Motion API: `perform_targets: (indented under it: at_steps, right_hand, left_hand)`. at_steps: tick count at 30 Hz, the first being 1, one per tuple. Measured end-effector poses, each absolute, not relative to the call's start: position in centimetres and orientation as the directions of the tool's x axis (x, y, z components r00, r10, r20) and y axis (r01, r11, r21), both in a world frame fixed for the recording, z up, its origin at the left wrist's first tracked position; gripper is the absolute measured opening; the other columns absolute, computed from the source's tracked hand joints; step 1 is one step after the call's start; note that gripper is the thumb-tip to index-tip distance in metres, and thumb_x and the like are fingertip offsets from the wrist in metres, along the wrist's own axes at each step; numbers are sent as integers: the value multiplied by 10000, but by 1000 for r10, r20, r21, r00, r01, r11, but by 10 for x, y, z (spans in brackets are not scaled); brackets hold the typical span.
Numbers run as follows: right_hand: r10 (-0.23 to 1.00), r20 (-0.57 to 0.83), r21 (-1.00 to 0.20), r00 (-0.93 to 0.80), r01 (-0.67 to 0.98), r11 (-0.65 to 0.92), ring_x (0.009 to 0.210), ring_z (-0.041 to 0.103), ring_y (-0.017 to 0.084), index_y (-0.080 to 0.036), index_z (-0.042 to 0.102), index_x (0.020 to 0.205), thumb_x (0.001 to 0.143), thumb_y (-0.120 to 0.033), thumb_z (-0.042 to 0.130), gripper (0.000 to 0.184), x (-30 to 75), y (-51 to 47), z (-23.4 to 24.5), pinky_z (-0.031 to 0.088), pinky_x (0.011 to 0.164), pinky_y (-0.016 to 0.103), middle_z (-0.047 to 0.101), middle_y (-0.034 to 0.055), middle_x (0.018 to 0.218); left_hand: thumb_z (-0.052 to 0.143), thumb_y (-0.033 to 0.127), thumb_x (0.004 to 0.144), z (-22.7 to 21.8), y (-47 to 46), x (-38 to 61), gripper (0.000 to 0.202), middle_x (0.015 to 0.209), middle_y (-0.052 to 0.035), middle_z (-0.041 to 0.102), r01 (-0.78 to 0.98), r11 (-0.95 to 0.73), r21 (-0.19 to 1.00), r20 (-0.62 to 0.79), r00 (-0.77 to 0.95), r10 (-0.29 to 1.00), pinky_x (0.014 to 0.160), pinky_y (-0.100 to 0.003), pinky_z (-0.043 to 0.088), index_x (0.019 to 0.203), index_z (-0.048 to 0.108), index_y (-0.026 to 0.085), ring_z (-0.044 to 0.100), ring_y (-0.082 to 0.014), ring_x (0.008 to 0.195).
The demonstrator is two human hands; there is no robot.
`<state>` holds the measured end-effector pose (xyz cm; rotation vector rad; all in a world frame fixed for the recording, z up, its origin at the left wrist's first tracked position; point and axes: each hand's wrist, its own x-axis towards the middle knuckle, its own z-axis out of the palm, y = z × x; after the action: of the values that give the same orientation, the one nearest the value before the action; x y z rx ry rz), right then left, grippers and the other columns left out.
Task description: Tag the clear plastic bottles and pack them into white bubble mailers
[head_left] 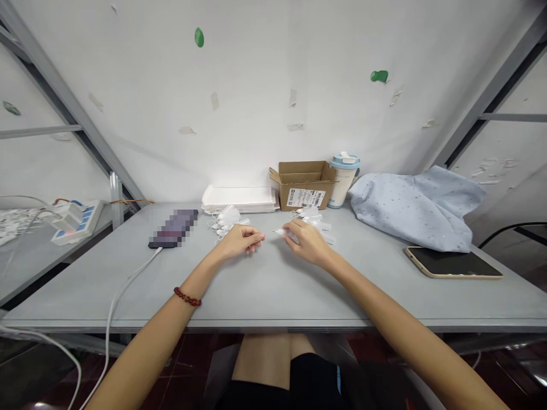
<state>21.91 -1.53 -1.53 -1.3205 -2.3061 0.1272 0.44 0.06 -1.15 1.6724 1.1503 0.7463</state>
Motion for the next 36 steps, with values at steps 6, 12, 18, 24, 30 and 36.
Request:
perform_targets:
  at_steps: [6,12,18,24,30,36]
  right_hand:
    - [805,398,-356,-440,735,577,873,572,188,-153,564,1036,875,-185,486,182,220,-13,-20,419,741,288,627,96,990]
    - [750,434,-350,-498,674,650,868,576,193,-148,559,1043,887,-180,469,183,217,-15,-23,434,747,299,630,100,965]
    - [751,434,-346,-498,677,650,841,580,191,-138,559,1042,890,-176,470,181,215,-16,-22,433,717,293,627,104,947]
    - [730,450,-339,-514,658,673,851,574,190,-166,556,1042,894,-178,460,176,215,-16,-23,432,726,293,626,95,943]
    - [742,428,-327,-516,677,659,838,573,190,-150,553,1052,896,-180,455,186,215,-17,-23,425,719,293,628,101,946]
    - [751,410,-324,-518,687,651,839,571,187,-150,553,1042,899,-178,452,177,214,-19,-21,415,706,287,627,97,948]
  left_hand:
    - [661,505,700,-10,-1,2,393,667,-43,597,274,-87,958,-33,406,913,497,-245,391,778,664,120,495,-104,533]
    - [651,458,741,-11,-3,3,343,707,-47,589,198,-45,979,-44,426,904,521,-254,373,783,654,118,489,-103,554]
    - [669,486,716,-7,-6,5,372,731,-56,587,189,-25,982,-61,433,899,531,-266,383,775,646,120,485,-109,561]
    - [674,498,708,-8,-5,5,381,723,-47,587,181,-17,983,-65,440,895,536,-266,387,768,649,123,489,-106,560]
    - [682,464,718,-9,-5,4,344,705,-35,585,152,2,988,-70,444,893,533,-261,385,760,657,124,486,-93,547]
    - [679,443,731,-9,-5,4,320,703,-23,581,140,21,990,-83,448,890,546,-260,389,762,658,126,485,-87,553]
